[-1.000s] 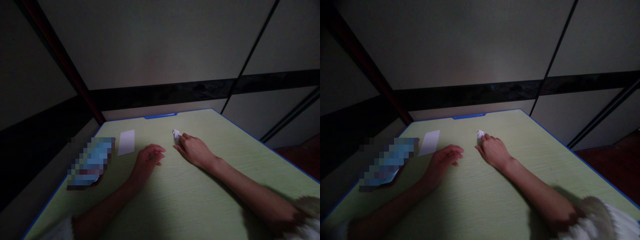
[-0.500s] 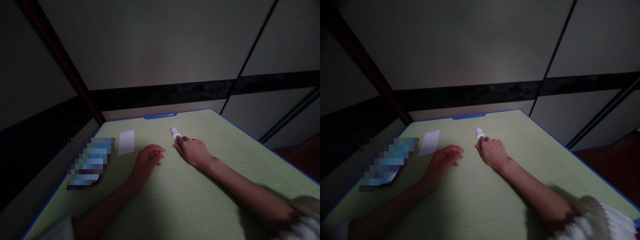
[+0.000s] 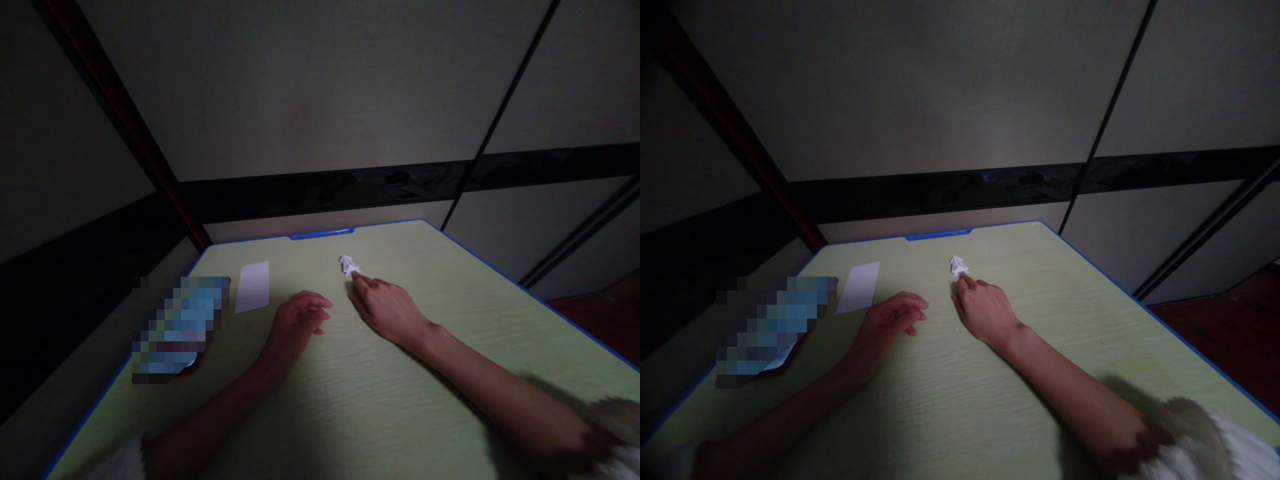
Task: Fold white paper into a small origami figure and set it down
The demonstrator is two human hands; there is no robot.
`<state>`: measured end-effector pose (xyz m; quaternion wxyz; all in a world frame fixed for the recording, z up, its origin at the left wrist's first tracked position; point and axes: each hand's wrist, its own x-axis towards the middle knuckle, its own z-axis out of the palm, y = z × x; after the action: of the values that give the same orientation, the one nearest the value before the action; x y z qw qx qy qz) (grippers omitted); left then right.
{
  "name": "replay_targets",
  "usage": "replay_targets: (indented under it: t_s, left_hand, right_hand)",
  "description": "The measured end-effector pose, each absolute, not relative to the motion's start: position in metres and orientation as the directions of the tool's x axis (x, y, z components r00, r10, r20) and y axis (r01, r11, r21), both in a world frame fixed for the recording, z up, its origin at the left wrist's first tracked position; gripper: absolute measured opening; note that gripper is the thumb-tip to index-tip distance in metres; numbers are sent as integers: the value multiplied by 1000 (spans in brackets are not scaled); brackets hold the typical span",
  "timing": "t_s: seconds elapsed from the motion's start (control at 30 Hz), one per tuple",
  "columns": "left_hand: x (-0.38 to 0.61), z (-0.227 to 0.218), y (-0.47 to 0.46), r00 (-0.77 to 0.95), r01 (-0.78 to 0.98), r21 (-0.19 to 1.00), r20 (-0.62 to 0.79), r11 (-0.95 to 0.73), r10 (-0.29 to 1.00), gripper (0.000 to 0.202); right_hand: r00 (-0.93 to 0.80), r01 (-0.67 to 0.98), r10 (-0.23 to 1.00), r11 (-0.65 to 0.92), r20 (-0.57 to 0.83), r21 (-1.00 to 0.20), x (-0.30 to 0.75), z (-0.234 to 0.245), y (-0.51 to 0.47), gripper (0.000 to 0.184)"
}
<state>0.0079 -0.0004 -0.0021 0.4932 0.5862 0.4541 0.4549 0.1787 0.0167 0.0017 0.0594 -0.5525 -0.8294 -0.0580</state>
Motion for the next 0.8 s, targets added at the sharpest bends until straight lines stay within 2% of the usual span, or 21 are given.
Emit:
replay_targets:
  t_s: [0.2, 0.3, 0.43, 0.57, 0.8]
  left_hand:
    - [8, -2, -1, 183, 80, 990, 98, -114, 978, 11]
    - [9, -2, -1, 185, 82, 990, 94, -111, 978, 11]
    - [9, -2, -1, 189, 89, 991, 86, -104, 978, 11]
    - [8, -2, -1, 202, 103, 988, 89, -111, 975, 12]
    - [9, -3, 0, 198, 106, 988, 88, -111, 976, 11]
  right_hand:
    - [-382, 923, 906, 383, 182, 32, 179, 0, 22, 38]
    - [-379, 923, 910, 384, 171, 6, 178, 1, 23, 34]
    - [-315, 946, 925, 325, 210, -12, 176, 1, 24, 36]
    - [-269, 961, 949, 275, 162, -13, 176, 1, 27, 47]
    - [-282, 958, 946, 286, 162, -4, 179, 0, 31, 45]
